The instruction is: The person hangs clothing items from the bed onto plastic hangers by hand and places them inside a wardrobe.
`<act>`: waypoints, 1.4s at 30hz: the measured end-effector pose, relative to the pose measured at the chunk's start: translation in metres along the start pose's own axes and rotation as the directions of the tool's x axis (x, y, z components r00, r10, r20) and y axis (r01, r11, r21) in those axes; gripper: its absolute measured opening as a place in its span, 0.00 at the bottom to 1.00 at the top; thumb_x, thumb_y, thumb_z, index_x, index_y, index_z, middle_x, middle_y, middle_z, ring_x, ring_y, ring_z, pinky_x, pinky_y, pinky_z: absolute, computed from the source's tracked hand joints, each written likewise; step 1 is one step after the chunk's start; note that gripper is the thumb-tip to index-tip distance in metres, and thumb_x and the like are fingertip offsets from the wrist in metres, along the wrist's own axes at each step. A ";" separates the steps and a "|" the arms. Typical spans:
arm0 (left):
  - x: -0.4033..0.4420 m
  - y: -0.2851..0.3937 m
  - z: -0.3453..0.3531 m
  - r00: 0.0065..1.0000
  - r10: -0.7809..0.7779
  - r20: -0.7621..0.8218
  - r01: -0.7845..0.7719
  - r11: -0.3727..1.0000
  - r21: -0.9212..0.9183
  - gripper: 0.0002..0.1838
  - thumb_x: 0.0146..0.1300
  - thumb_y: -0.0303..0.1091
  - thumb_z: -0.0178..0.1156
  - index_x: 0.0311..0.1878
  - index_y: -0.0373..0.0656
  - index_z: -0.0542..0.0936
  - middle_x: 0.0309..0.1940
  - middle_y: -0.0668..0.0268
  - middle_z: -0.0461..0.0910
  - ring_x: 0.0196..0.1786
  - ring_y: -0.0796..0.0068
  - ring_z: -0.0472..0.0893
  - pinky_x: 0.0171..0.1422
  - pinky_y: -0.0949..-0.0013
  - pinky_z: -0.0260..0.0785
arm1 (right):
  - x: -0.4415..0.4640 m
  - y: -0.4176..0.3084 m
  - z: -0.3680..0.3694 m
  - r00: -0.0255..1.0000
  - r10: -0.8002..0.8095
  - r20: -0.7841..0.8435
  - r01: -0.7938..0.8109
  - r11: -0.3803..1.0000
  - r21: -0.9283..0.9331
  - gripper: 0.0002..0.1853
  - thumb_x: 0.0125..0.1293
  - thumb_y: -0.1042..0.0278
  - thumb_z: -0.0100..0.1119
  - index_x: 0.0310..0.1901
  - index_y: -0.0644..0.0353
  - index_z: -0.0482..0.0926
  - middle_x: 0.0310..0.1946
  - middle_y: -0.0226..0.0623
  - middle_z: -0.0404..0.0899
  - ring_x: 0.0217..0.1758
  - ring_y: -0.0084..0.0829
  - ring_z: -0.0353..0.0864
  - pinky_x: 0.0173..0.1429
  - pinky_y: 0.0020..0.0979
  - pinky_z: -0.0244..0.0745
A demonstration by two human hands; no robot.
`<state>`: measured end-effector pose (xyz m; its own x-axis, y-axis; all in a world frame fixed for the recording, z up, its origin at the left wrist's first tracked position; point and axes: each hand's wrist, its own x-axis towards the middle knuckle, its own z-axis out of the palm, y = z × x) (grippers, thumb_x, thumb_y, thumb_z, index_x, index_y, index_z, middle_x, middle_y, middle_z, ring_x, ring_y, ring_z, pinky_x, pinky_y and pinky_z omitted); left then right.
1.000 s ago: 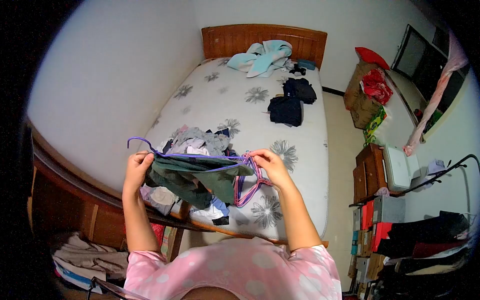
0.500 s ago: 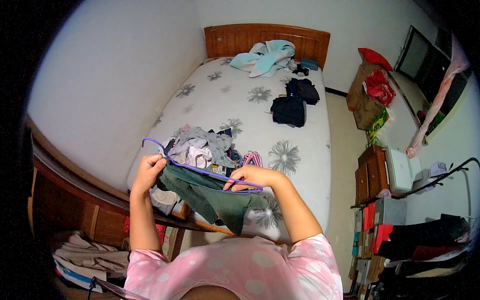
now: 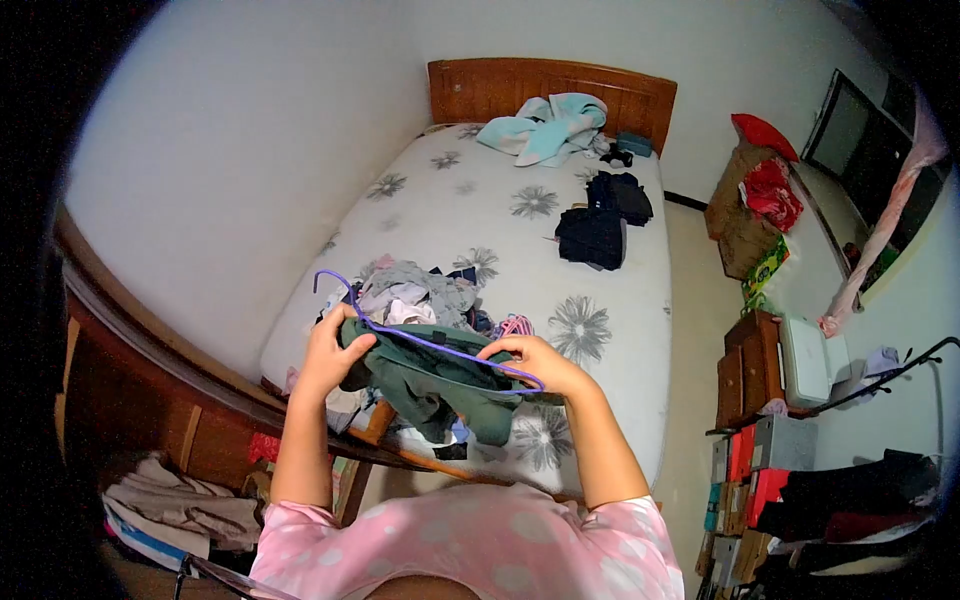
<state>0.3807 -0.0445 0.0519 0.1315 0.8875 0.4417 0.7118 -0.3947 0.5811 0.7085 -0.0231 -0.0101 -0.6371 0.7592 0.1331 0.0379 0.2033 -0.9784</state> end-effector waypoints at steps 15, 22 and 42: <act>0.005 0.025 0.020 0.985 -0.014 -0.175 -0.034 0.962 -0.271 0.05 0.62 0.27 0.50 0.33 0.39 0.74 0.28 0.70 0.73 0.32 0.80 0.70 0.39 0.76 0.62 | -0.014 -0.005 -0.001 0.996 -0.078 0.044 0.086 0.965 -0.247 0.15 0.55 0.78 0.62 0.46 0.56 0.82 0.38 0.35 0.77 0.43 0.29 0.74 0.47 0.28 0.69; 0.009 0.018 0.021 0.961 -0.066 -0.268 -0.045 0.921 -0.387 0.05 0.63 0.27 0.49 0.34 0.38 0.74 0.29 0.69 0.74 0.34 0.80 0.71 0.42 0.76 0.63 | -0.025 -0.016 0.007 0.991 -0.128 0.049 0.136 0.972 -0.194 0.20 0.54 0.81 0.61 0.51 0.56 0.79 0.42 0.36 0.76 0.45 0.30 0.74 0.50 0.29 0.70; 0.003 0.023 0.004 0.967 0.048 -0.251 -0.084 0.988 -0.133 0.04 0.58 0.27 0.51 0.32 0.39 0.74 0.25 0.64 0.75 0.30 0.69 0.75 0.38 0.70 0.66 | -0.039 -0.047 -0.010 0.987 -0.141 -0.077 0.125 0.976 -0.181 0.20 0.51 0.86 0.52 0.45 0.57 0.82 0.40 0.33 0.76 0.43 0.28 0.73 0.44 0.25 0.69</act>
<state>0.4002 -0.0501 0.0632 -0.0119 0.7790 0.6269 0.6000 -0.4959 0.6277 0.7393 -0.0565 0.0320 -0.5745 0.7685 0.2817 0.0961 0.4051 -0.9092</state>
